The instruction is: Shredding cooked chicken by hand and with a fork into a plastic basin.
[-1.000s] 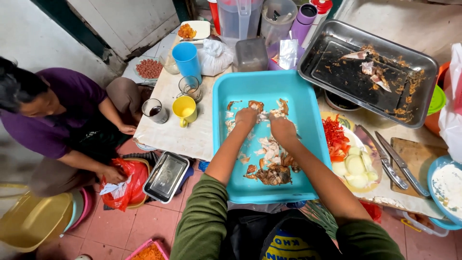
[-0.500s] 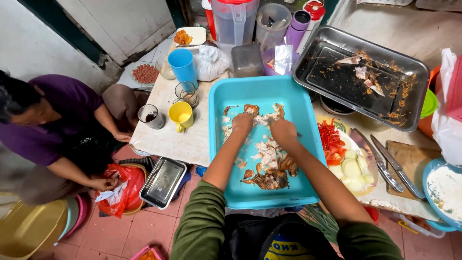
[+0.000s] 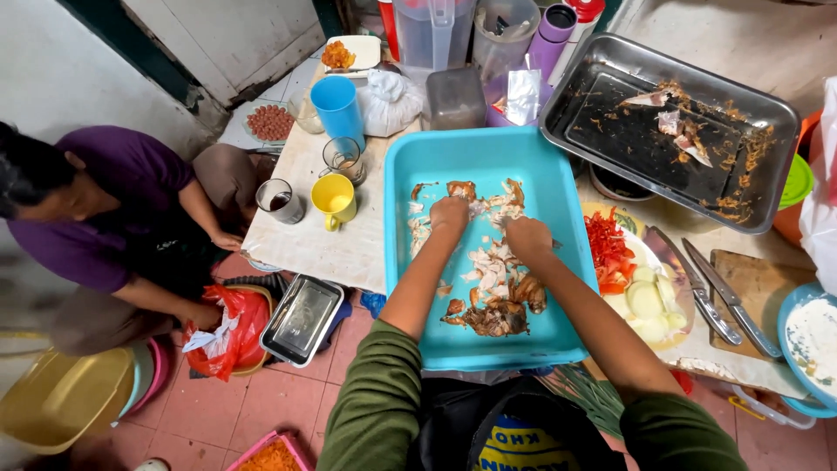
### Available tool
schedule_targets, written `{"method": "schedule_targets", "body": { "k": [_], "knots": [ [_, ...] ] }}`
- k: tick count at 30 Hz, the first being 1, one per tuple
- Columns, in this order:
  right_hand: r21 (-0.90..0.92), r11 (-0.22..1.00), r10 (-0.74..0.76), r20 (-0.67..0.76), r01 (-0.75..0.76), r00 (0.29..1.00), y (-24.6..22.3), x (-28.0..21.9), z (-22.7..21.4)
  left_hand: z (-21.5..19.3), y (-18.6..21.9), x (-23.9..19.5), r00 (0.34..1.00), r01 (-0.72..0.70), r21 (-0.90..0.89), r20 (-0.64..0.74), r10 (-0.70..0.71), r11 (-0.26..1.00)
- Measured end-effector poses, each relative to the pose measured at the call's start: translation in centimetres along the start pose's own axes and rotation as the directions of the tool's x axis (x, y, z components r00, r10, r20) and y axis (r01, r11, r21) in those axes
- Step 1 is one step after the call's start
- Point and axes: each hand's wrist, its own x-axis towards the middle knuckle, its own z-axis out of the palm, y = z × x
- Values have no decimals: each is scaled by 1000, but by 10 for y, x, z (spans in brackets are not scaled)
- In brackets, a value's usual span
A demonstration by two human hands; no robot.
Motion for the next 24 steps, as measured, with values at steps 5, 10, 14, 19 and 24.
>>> {"method": "schedule_targets", "body": {
  "k": [5, 10, 14, 19, 24],
  "knots": [
    [93, 995, 35, 105, -45, 994, -6, -24, -44, -13, -7, -16, 999, -40, 57, 20, 39, 998],
    [30, 994, 102, 12, -102, 995, -8, 9, -64, -21, -6, -26, 998, -44, 58, -40, 46, 997],
    [149, 979, 131, 41, -136, 991, -6, 15, -72, -48, -1, -48, 996, -8, -4, -94, 8, 1000],
    [488, 845, 171, 137, -217, 976, 9, 12, -58, -84, 2, -74, 996, 19, -50, -90, -23, 999],
    [802, 577, 193, 50, -155, 980, -24, -46, -121, -72, 23, -79, 984, -12, -209, 172, 49, 978]
  ]
}}
